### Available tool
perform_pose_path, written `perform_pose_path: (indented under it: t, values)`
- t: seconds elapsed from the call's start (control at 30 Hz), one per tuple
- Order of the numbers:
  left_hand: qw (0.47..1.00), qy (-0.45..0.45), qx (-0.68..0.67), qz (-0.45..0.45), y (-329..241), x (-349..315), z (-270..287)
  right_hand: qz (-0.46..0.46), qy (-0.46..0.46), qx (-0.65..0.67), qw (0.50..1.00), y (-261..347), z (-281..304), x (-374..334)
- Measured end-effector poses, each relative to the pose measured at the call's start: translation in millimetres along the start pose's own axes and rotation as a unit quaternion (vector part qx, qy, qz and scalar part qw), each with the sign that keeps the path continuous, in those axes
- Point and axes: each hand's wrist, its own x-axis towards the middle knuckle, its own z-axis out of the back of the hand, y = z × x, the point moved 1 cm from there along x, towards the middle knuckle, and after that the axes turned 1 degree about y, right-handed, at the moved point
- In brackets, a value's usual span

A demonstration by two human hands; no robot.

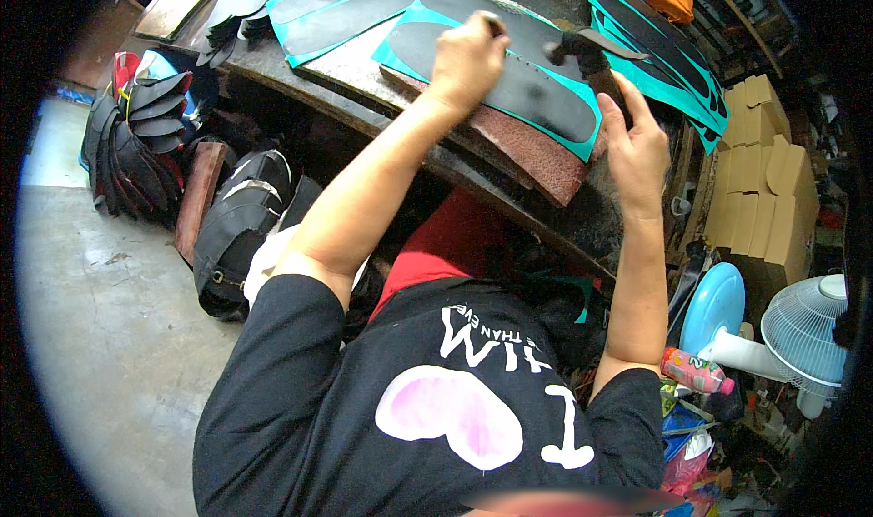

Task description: The person repeatedly uses a hammer and a small punch tool to create rows of holes along the edges of black and teal insoles placed on a wooden block. The person handles multiple insoles one at a time, repositioning them as needed while continuing the punching process.

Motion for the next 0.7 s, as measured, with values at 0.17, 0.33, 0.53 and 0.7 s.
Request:
perform_pose_path:
  t: [0.17,0.33,0.53,0.7]
  values:
    - [0.974,0.054,-0.175,0.134,17.4,4.6,2.6,0.059,-0.041,0.087,0.994,3.0,28.8,-4.3]
    - [0.996,0.04,0.036,-0.07,-0.8,1.1,-2.1,0.149,-0.103,0.147,0.972,25.0,27.9,-9.2]
    - [0.995,-0.004,-0.067,0.075,2.4,1.1,-4.8,-0.019,-0.012,-0.001,1.0,-2.4,12.4,-8.7]
    - [0.995,0.045,-0.076,0.052,10.3,4.3,-3.9,0.066,-0.05,0.148,0.986,10.0,43.3,-10.9]
